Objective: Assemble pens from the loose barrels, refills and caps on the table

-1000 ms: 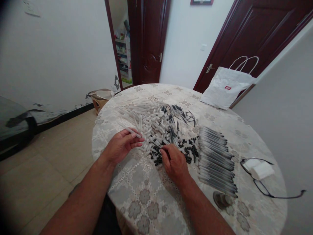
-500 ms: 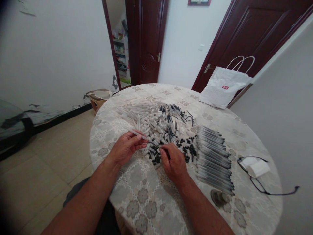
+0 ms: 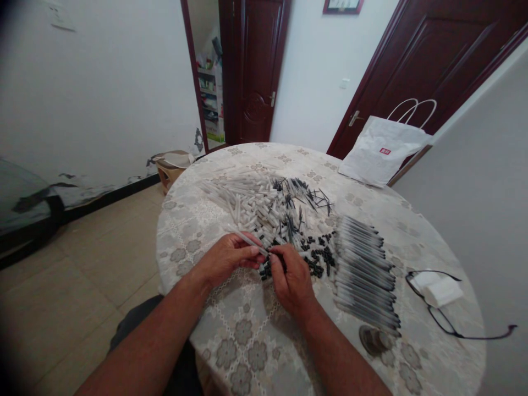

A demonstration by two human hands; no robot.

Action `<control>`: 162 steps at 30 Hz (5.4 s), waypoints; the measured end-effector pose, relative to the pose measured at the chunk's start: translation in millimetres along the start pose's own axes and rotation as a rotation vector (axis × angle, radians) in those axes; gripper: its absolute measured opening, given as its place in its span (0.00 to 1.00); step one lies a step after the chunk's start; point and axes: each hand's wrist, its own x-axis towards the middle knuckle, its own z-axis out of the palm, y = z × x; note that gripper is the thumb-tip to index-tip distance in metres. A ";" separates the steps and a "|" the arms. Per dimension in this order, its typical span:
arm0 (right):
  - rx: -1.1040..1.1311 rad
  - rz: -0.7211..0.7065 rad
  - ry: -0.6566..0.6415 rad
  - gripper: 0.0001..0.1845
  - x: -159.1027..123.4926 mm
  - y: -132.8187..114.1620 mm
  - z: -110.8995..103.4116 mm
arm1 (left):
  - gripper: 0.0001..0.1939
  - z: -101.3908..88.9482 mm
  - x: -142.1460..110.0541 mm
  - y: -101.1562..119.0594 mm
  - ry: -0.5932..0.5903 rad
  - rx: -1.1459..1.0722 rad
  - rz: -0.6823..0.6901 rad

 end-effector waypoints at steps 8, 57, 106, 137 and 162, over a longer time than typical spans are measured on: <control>0.260 0.110 0.076 0.20 -7.2 -10.3 11.6 | 0.14 23.0 -4.0 -10.0 -0.084 -0.006 -0.049; -0.145 0.110 -0.063 0.08 7.5 10.8 -8.4 | 0.10 3.8 2.6 -0.1 0.271 -0.340 0.036; 0.181 0.337 -0.043 0.19 5.1 -0.1 -0.4 | 0.13 8.7 -1.5 -6.4 0.095 -0.124 -0.032; 0.053 0.211 -0.120 0.17 -1.2 2.3 1.2 | 0.15 11.8 -5.1 -5.6 0.087 -0.101 -0.048; 0.068 0.193 -0.099 0.11 -3.0 0.6 -4.0 | 0.16 12.0 -6.0 -3.8 0.083 -0.109 -0.045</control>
